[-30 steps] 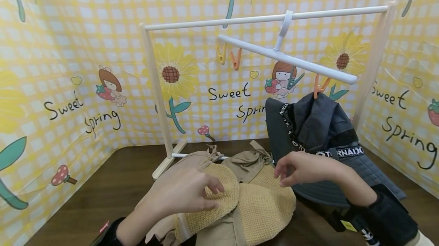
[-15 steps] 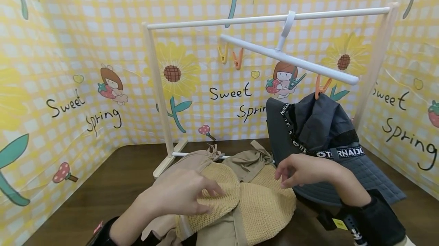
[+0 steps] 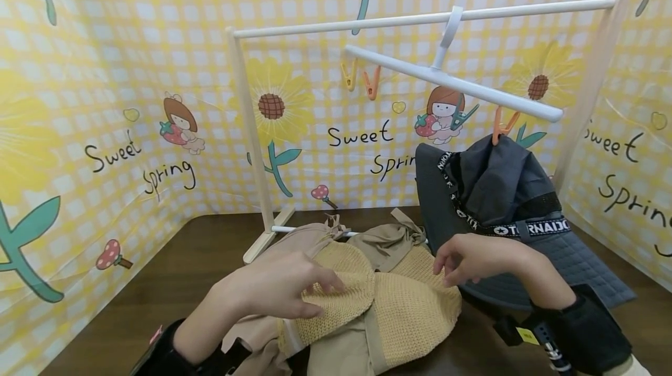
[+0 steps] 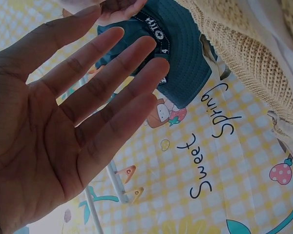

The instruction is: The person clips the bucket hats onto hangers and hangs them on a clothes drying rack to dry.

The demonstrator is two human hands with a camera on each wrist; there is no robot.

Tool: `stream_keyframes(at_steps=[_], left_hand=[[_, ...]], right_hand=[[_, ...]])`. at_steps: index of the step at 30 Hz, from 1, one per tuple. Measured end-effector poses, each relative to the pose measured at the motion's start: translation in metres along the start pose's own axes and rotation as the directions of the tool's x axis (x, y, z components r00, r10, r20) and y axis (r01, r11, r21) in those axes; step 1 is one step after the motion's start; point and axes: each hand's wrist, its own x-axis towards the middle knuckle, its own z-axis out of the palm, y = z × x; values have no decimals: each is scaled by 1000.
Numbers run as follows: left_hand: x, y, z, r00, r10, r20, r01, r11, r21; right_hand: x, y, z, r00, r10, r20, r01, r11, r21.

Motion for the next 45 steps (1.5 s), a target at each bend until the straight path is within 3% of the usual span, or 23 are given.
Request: stream_keyframes(at_steps=[21, 28, 38, 45], left_hand=[[0, -3, 0, 998, -5, 69, 12, 995, -102], [0, -1, 0, 997, 13, 74, -6, 996, -92], [1, -1, 0, 996, 10, 90, 2, 992, -128], [1, -1, 0, 995, 18, 96, -8, 994, -109]], right_hand=[[8, 7, 1, 999, 35, 28, -36, 999, 22], [8, 8, 1, 998, 55, 34, -56, 998, 20], [10, 5, 3, 995, 57, 84, -59, 998, 20], [11, 6, 5, 987, 123, 105, -124, 992, 0]])
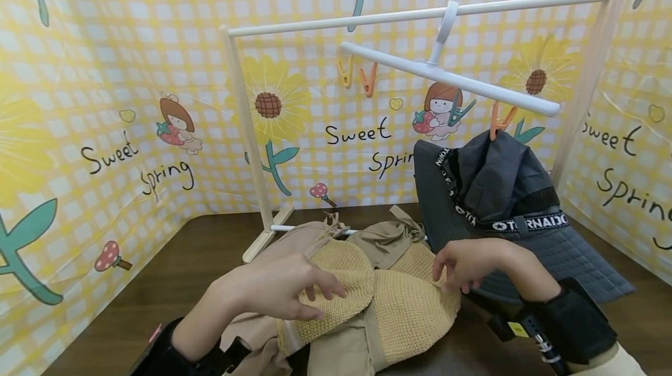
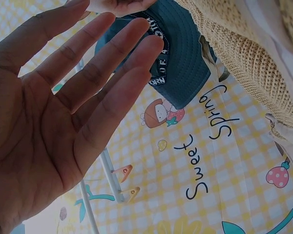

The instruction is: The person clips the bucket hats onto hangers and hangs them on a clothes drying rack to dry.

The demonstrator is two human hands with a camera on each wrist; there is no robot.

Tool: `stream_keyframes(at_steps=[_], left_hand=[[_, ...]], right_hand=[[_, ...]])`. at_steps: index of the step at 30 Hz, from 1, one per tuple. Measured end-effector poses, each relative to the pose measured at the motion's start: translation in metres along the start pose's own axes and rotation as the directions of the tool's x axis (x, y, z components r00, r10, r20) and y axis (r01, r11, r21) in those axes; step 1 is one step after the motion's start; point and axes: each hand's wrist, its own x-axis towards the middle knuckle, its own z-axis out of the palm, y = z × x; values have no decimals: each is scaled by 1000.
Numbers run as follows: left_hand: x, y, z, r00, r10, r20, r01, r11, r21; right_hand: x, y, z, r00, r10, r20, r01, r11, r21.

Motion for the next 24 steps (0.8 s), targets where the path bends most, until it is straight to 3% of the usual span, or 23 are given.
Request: stream_keyframes(at_steps=[13, 24], left_hand=[[1, -1, 2, 999, 46, -19, -46, 999, 2], [0, 1, 2, 1000, 30, -8, -30, 1000, 7]], right_hand=[[1, 2, 1, 998, 55, 0, -55, 998, -43], [0, 1, 0, 996, 84, 2, -84, 995, -48]])
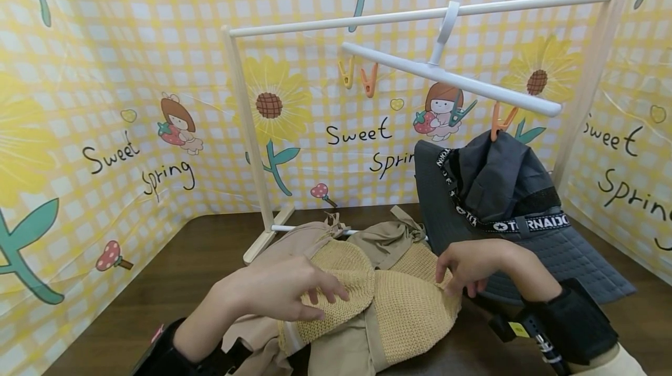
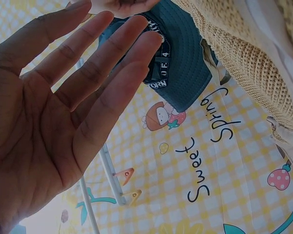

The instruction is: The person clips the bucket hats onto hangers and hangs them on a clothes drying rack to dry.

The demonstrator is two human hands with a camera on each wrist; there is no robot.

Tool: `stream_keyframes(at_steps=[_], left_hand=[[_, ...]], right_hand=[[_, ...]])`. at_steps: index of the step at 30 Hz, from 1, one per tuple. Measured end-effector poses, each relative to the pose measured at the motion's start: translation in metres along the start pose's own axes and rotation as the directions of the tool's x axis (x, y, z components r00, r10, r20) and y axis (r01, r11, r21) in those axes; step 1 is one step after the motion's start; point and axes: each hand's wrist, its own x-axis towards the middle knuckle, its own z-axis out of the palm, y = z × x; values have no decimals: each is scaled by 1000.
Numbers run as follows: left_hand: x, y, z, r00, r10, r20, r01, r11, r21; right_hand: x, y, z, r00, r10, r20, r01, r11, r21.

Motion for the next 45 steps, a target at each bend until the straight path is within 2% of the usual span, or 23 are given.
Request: stream_keyframes(at_steps=[7, 16, 20, 40, 45], left_hand=[[0, 2, 0, 1000, 0, 12, 0, 1000, 6], [2, 3, 1, 998, -59, 27, 59, 998, 4], [2, 3, 1, 999, -46, 27, 46, 999, 15], [2, 6, 2, 999, -42, 2, 42, 997, 66], [1, 5, 2, 999, -37, 9, 37, 998, 52]], right_hand=[[-2, 2, 0, 1000, 20, 0, -20, 1000, 8], [-3, 3, -2, 997, 71, 27, -71, 997, 11], [-4, 4, -2, 995, 97, 34, -97, 995, 5], [2, 6, 1, 991, 129, 46, -129, 992, -8], [3, 6, 3, 989, 139, 43, -139, 990, -20]])
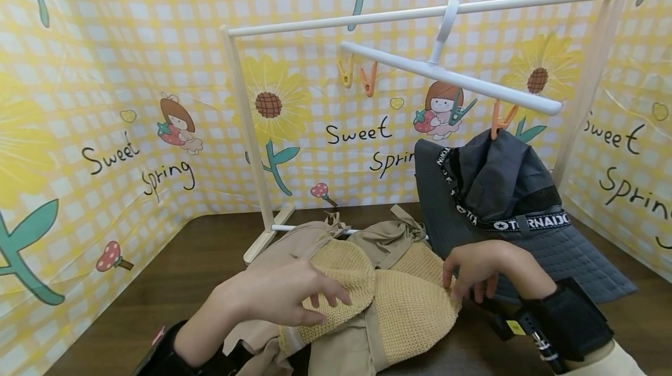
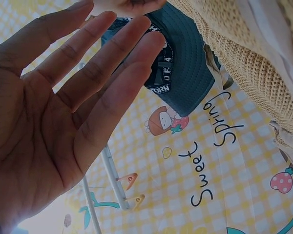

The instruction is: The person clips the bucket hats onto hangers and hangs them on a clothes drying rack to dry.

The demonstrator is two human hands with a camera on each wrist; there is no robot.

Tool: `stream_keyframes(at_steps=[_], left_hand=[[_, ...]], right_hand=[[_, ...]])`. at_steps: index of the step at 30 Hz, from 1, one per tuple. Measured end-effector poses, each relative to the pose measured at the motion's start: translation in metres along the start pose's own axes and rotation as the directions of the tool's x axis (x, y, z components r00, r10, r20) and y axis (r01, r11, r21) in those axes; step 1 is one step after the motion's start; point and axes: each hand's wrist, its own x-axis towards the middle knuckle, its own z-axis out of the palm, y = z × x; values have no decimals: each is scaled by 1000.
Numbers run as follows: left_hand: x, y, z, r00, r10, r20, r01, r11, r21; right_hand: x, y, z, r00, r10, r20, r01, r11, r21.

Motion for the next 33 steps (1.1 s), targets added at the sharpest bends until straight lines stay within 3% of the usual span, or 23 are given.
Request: stream_keyframes(at_steps=[6, 22, 33], left_hand=[[0, -1, -2, 1000, -22, 20, 23, 999, -30], [1, -5, 0, 1000, 5, 13, -4, 1000, -14], [2, -5, 1, 1000, -1, 19, 1, 1000, -19]], right_hand=[[2, 0, 1, 1000, 13, 4, -13, 1000, -7], [5, 0, 2, 999, 9, 45, -10, 1000, 20], [4, -1, 2, 1000, -24, 16, 24, 1000, 16]])
